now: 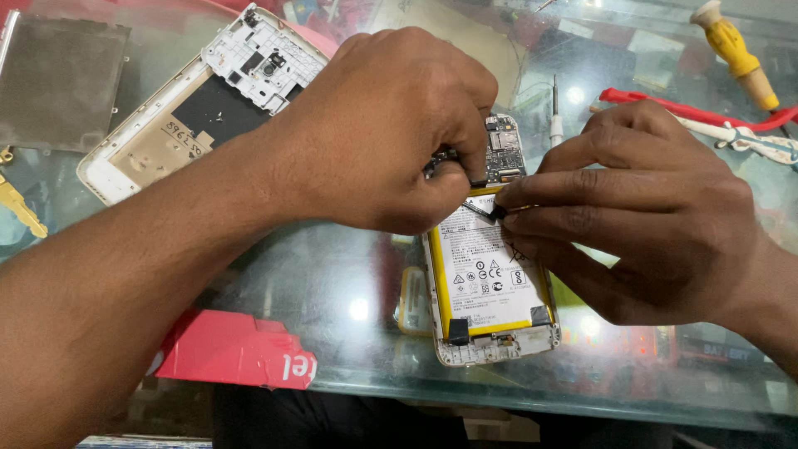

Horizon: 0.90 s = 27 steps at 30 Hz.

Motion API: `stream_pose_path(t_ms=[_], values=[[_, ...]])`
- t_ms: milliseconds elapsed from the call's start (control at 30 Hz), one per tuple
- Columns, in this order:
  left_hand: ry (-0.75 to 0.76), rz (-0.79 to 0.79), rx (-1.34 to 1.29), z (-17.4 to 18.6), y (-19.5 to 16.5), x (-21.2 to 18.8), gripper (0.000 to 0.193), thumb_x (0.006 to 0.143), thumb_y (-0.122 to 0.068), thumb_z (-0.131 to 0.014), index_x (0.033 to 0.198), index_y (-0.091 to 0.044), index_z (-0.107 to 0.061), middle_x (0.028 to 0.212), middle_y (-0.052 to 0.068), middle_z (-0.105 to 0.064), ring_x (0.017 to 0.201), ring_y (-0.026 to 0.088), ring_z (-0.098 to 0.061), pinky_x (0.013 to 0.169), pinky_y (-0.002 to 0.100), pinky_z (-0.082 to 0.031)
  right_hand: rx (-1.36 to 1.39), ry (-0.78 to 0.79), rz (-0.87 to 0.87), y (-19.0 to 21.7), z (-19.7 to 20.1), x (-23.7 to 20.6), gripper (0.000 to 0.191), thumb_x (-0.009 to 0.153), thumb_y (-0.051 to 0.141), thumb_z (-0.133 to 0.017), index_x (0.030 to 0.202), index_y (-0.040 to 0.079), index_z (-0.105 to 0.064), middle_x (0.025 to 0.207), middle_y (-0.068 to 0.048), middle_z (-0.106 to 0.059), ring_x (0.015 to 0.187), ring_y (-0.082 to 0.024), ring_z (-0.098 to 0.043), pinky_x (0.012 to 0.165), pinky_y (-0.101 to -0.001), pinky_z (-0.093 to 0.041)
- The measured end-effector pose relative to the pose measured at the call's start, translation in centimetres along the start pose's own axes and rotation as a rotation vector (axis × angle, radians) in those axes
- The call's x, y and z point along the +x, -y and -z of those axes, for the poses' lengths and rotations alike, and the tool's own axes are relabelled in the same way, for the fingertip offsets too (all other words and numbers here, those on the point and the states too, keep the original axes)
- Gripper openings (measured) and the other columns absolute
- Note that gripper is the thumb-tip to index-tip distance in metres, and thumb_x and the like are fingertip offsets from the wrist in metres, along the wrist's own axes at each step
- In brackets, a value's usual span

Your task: The person removes a battery from a disassembled smartphone using a prying tool, then installs a new Motorola battery into the same device. They align the battery, connect the ribbon cable to the motherboard, and reposition the motherboard over the battery.

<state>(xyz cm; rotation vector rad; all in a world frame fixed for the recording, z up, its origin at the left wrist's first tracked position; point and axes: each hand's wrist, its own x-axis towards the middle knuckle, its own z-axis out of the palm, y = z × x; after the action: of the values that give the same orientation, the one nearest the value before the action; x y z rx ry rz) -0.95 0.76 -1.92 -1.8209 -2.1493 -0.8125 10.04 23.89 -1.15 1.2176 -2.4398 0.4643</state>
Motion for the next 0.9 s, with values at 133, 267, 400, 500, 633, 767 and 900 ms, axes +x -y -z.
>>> stream_pose_path(t_ms=[133,267,400,500,633,767,900], values=[[0.018,0.018,0.053,-0.15,-0.21,-0.02,0.011,0.068,-0.012,-0.067,0.071,-0.013,-0.077,0.073,0.006,-0.061,0.074,0.033,-0.065,0.061,0.05,-0.049,0.006,0.005,-0.016,0.03,-0.02,-0.12,0.02,0.077,0.014,-0.086,0.096,0.013,-0.079,0.103,-0.003,-0.075,0.089,-0.019,-0.069,0.077,-0.0403,-0.047],[0.036,0.024,0.069,-0.17,-0.33,0.08,0.01,0.067,-0.012,-0.066,0.069,-0.012,-0.075,0.073,0.005,-0.06,0.073,0.032,-0.064,0.059,0.051,-0.048,0.008,0.009,-0.01,-0.06,-0.04,-0.16,0.021,0.077,0.014,-0.086,0.096,0.013,-0.079,0.104,-0.003,-0.076,0.089,-0.019,-0.069,0.076,-0.0399,-0.046],[0.023,0.013,0.055,-0.21,-0.43,0.06,0.009,0.067,-0.012,-0.066,0.069,-0.011,-0.074,0.074,0.006,-0.06,0.076,0.033,-0.065,0.06,0.051,-0.049,0.009,0.017,-0.011,-0.12,-0.08,-0.2,0.022,0.076,0.013,-0.086,0.097,0.013,-0.079,0.106,-0.004,-0.076,0.089,-0.019,-0.07,0.075,-0.0394,-0.046],[0.064,0.037,0.055,-0.15,-0.45,0.09,0.008,0.067,-0.011,-0.066,0.068,-0.01,-0.074,0.074,0.006,-0.059,0.076,0.031,-0.065,0.061,0.05,-0.049,0.024,0.02,-0.013,-0.15,-0.12,-0.23,0.021,0.078,0.013,-0.086,0.097,0.011,-0.078,0.107,-0.004,-0.075,0.092,-0.02,-0.07,0.077,-0.0398,-0.047],[0.059,-0.009,0.055,-0.05,-0.54,-0.01,0.01,0.07,-0.011,-0.068,0.075,-0.011,-0.077,0.075,0.005,-0.06,0.081,0.03,-0.066,0.063,0.049,-0.051,0.019,0.025,-0.001,-0.19,-0.16,-0.24,0.021,0.077,0.012,-0.085,0.097,0.013,-0.078,0.109,-0.004,-0.075,0.091,-0.02,-0.071,0.076,-0.0397,-0.048],[0.071,-0.012,0.058,-0.08,-0.52,-0.06,0.01,0.07,-0.009,-0.07,0.076,-0.011,-0.078,0.078,0.005,-0.062,0.083,0.029,-0.067,0.066,0.048,-0.052,0.009,0.025,0.002,-0.17,-0.14,-0.25,0.021,0.077,0.013,-0.085,0.097,0.012,-0.078,0.109,-0.004,-0.075,0.089,-0.02,-0.07,0.076,-0.0394,-0.049],[0.086,0.041,0.057,-0.24,-0.55,0.14,0.009,0.068,-0.009,-0.07,0.074,-0.011,-0.077,0.079,0.005,-0.064,0.08,0.029,-0.067,0.065,0.048,-0.052,0.016,0.033,-0.017,-0.13,-0.01,-0.21,0.021,0.077,0.014,-0.085,0.096,0.012,-0.077,0.109,-0.004,-0.075,0.09,-0.021,-0.071,0.078,-0.039,-0.049]])
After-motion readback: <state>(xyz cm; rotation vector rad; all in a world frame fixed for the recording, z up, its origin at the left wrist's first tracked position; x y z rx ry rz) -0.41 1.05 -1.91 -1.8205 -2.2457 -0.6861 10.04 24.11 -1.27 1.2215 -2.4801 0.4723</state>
